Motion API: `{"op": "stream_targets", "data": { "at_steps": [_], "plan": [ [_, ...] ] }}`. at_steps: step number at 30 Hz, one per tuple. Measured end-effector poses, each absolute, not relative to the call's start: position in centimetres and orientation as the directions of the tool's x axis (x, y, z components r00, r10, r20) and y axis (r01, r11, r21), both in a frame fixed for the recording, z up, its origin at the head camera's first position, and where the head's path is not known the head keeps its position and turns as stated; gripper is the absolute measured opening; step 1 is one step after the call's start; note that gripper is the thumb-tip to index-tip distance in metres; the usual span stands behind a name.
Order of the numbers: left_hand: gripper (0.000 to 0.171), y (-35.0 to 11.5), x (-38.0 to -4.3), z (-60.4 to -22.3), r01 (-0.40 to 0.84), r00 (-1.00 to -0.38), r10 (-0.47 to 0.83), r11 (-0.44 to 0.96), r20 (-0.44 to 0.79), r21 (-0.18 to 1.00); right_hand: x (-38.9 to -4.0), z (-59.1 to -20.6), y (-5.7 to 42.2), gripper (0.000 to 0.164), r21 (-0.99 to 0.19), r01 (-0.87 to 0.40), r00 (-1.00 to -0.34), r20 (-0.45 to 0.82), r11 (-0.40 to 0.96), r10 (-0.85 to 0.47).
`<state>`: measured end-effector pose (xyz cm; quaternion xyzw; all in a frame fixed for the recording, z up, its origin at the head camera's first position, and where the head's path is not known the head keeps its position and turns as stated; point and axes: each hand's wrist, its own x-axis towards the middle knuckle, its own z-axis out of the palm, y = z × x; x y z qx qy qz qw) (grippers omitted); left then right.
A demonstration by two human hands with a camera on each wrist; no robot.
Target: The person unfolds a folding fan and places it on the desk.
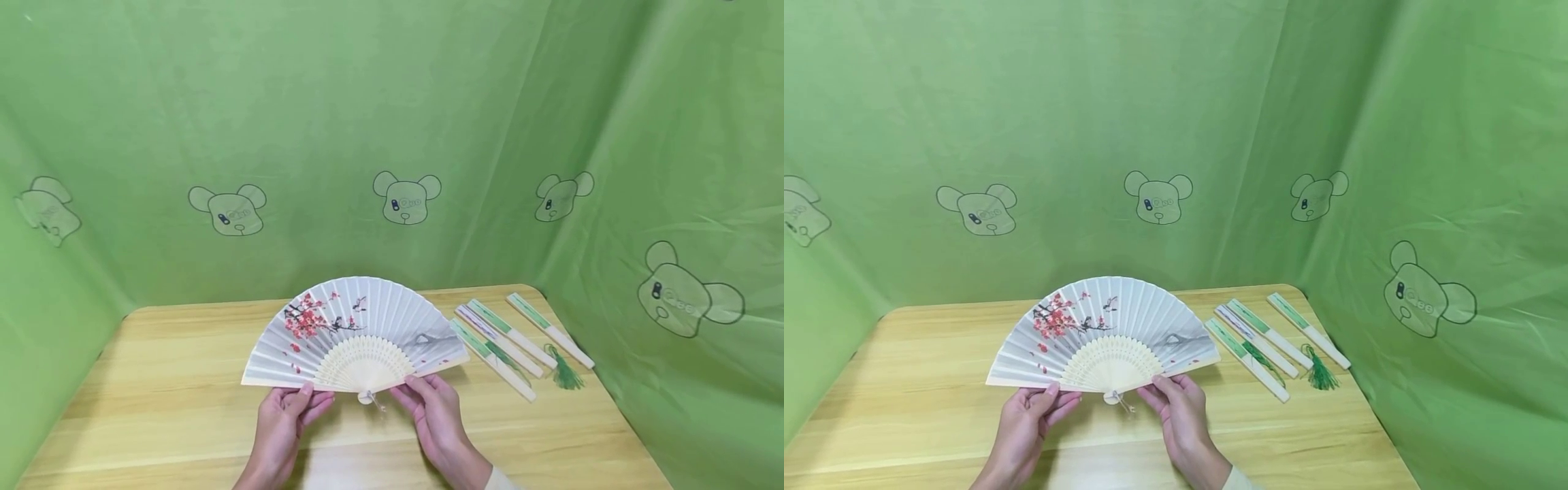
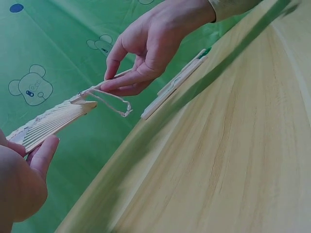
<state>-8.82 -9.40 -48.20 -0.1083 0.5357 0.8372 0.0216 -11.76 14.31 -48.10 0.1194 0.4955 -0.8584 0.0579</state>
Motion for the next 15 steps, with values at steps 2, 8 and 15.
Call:
{"op": "stream_targets", "data": {
  "at_steps": [2, 8, 15],
  "plan": [
    [0.038, -9.44, -8.85, -48.26, -0.155, -0.974, -0.086, -0.430, -0.211, 0.890, -11.75, -48.06, 14.27, 0.026, -0.836, 0.219, -0.965, -0.260, -0.503, 0.013],
    [0.036, -9.54, -8.95, -48.38, -0.170, -0.964, -0.106, -0.454, -0.242, 0.874, -11.84, -48.07, 14.10, 0.027, -0.838, 0.226, -0.965, -0.262, -0.496, 0.002],
    [0.035, -10.10, -9.15, -48.31, -0.165, -0.961, -0.117, -0.484, -0.251, 0.860, -12.08, -48.10, 13.69, 0.022, -0.840, 0.234, -0.963, -0.270, -0.490, 0.002]
  ]
}}
